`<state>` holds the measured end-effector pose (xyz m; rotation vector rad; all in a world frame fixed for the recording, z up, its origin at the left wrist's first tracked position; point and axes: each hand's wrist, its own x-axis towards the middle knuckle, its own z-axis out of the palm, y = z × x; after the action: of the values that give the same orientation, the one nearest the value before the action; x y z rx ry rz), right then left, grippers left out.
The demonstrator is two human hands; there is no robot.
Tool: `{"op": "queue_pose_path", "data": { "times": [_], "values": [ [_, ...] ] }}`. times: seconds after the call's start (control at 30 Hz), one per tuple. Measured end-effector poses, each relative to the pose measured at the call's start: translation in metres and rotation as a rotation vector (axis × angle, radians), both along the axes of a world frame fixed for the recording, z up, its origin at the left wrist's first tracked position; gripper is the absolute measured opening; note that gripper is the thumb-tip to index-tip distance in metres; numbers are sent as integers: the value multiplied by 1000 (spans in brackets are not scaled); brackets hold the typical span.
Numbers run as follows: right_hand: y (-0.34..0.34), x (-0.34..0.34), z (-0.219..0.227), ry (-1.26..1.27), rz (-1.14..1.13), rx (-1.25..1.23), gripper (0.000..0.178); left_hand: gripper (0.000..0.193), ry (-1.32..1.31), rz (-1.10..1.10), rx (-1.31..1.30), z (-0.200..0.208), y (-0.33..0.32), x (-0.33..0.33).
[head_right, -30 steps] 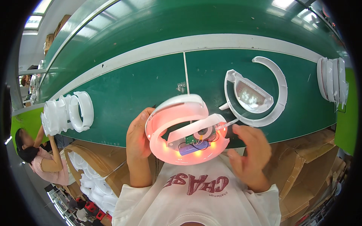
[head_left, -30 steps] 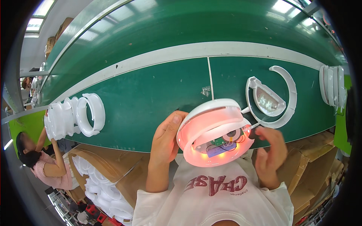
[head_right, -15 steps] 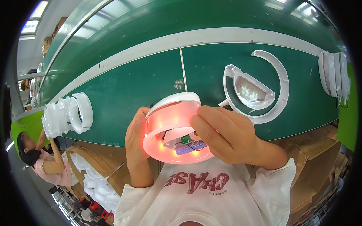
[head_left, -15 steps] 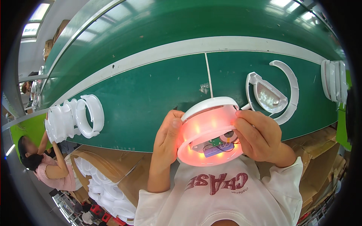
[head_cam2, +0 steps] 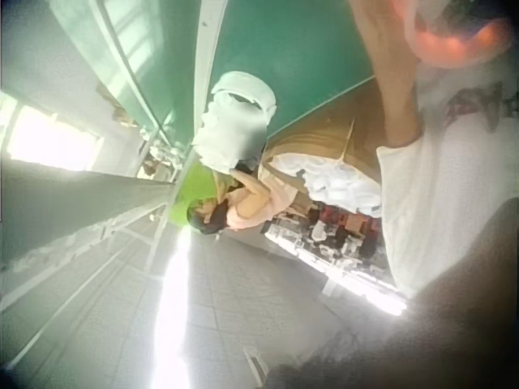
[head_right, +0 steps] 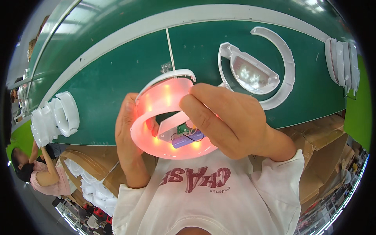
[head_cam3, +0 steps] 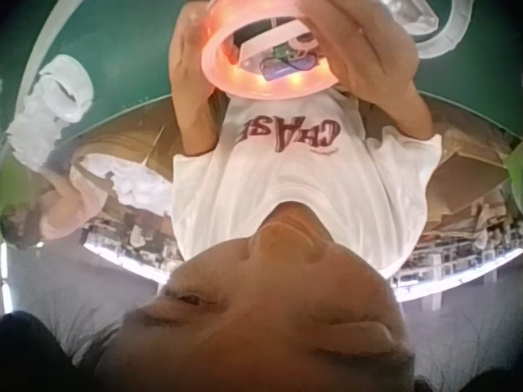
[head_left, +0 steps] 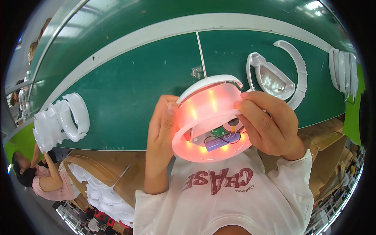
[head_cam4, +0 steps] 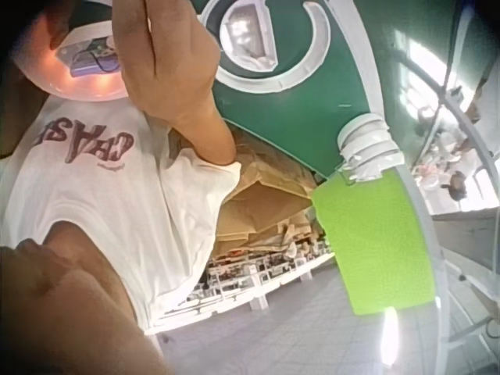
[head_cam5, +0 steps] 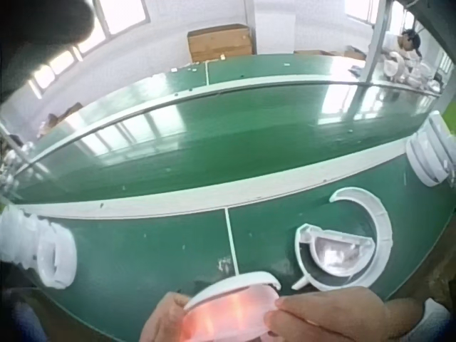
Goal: The person assembles circular LED light fixtures by hand, combining plastic rings, LED components, and wires.
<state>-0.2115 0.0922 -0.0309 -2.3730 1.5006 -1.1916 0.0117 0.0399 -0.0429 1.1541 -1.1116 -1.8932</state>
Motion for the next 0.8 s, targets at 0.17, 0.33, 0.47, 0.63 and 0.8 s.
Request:
{"op": "queue_pose_path", "data": {
  "times": [0.17, 0.33, 0.47, 0.63, 0.8],
  "values": [
    [-6, -4, -11, 3, 30, -39, 37, 45, -50, -22, -28, 5, -3, -9],
    [-15, -16, -14, 43, 88, -116, 38, 49, 40, -84, -121, -6, -1, -1],
    [-12, -12, -7, 91, 69, -111, 36, 51, 600, -191, 202, -25, -10, 25],
    [-22, -12, -6, 116, 78, 30, 43, 53, 231, -43, -63, -11, 5, 8],
    [-24, -11, -16, 31, 131, 104, 46, 52, 139, -37, -119, -12, 6, 6]
  ]
}}
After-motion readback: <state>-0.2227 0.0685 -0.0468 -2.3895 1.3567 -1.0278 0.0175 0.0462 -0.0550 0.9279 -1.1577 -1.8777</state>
